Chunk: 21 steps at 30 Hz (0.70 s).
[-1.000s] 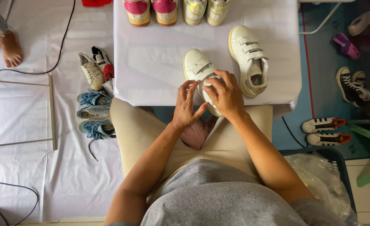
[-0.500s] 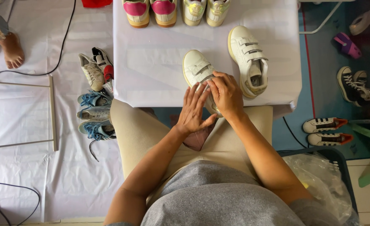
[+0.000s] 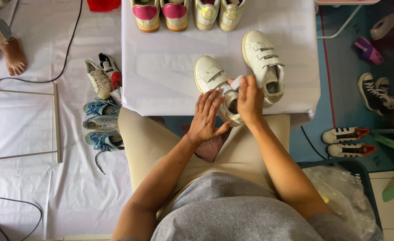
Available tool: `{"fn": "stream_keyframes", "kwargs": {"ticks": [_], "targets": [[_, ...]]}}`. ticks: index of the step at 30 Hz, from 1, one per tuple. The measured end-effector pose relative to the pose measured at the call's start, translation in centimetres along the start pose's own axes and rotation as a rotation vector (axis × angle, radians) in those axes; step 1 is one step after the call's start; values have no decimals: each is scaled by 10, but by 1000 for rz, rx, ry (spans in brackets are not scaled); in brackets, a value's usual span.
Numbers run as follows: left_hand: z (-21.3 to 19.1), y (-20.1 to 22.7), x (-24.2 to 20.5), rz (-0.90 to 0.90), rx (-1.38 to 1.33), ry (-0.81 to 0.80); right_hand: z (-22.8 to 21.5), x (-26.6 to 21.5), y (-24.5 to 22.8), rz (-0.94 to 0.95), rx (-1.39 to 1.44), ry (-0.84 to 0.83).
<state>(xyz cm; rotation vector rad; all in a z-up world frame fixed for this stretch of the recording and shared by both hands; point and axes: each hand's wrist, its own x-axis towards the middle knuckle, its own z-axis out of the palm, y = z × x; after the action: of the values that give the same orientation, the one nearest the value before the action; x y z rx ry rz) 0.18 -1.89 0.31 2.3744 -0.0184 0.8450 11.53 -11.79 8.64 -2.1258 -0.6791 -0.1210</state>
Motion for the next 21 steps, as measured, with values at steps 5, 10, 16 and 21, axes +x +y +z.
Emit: {"fn": "stream_keyframes", "kwargs": {"ticks": [5, 10, 16, 21], "targets": [[-3, 1, 0, 4, 5, -8, -13, 9, -15, 267, 607, 157], [-6, 2, 1, -4, -22, -8, -20, 15, -8, 349, 901, 159], [-10, 3, 7, -28, -48, 18, -35, 17, -40, 361, 1013, -42], [-40, 24, 47, -231, -408, 200, -15, 15, -7, 332, 1126, -48]]}}
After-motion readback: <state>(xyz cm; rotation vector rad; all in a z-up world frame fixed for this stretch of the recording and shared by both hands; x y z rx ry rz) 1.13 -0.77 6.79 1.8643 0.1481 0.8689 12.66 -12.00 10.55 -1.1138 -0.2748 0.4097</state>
